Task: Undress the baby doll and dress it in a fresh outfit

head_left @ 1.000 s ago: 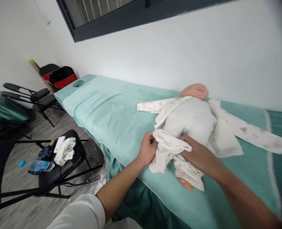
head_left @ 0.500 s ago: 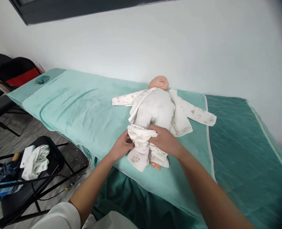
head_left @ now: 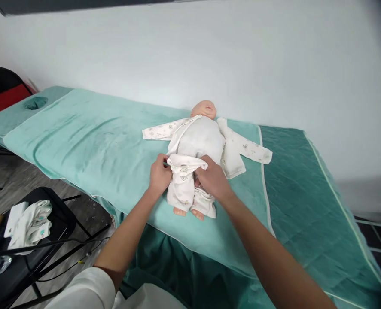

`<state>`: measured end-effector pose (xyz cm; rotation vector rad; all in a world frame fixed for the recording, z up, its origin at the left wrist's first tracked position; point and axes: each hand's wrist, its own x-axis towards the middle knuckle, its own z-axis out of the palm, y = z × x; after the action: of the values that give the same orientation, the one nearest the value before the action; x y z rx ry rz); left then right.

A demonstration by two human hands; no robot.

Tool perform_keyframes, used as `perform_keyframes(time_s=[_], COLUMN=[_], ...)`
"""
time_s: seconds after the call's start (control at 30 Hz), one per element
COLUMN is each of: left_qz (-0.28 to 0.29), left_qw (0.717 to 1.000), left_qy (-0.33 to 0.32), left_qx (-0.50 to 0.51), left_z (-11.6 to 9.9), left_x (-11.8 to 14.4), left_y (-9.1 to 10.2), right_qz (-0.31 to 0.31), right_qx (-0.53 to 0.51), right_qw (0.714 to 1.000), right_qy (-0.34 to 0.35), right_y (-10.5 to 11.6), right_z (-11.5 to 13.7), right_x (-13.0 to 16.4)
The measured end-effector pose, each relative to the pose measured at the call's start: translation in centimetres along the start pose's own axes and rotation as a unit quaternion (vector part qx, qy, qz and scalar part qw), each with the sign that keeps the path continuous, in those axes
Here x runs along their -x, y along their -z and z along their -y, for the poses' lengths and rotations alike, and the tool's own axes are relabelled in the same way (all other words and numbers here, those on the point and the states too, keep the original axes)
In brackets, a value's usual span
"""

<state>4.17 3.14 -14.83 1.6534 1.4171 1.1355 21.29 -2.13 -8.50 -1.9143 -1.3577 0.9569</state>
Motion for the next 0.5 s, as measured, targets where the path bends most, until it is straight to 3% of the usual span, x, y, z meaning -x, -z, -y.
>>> perform_keyframes(time_s=[0.1, 0.23, 0.37, 0.5], left_qz=[-0.032, -0.041, 0.055, 0.17], left_qw=[0.999, 0.994, 0.989, 0.982], left_qy=[-0.018, -0.079, -0.075, -0.042], left_qx=[-0.007, 0.064, 0.119, 0.076], left_z=[0.4, 0.3, -1.4, -2.9], left_x=[0.0, 0.2, -1.0, -2.6], left_y=[0.1, 1.0, 1.6, 2.0], right_qz=[0.073, 0.184, 0.141, 0.12], right_qx=[-0.002, -0.085, -0.078, -0.022], right_qw=[0.997, 0.971, 0.976, 0.984], right_qy=[0.036, 0.124, 0.145, 0.129], right_y=[1.0, 3.3, 5.0, 5.3], right_z=[-0.3, -1.6, -2.2, -1.7], right_x=[0.2, 0.1, -0.7, -1.4])
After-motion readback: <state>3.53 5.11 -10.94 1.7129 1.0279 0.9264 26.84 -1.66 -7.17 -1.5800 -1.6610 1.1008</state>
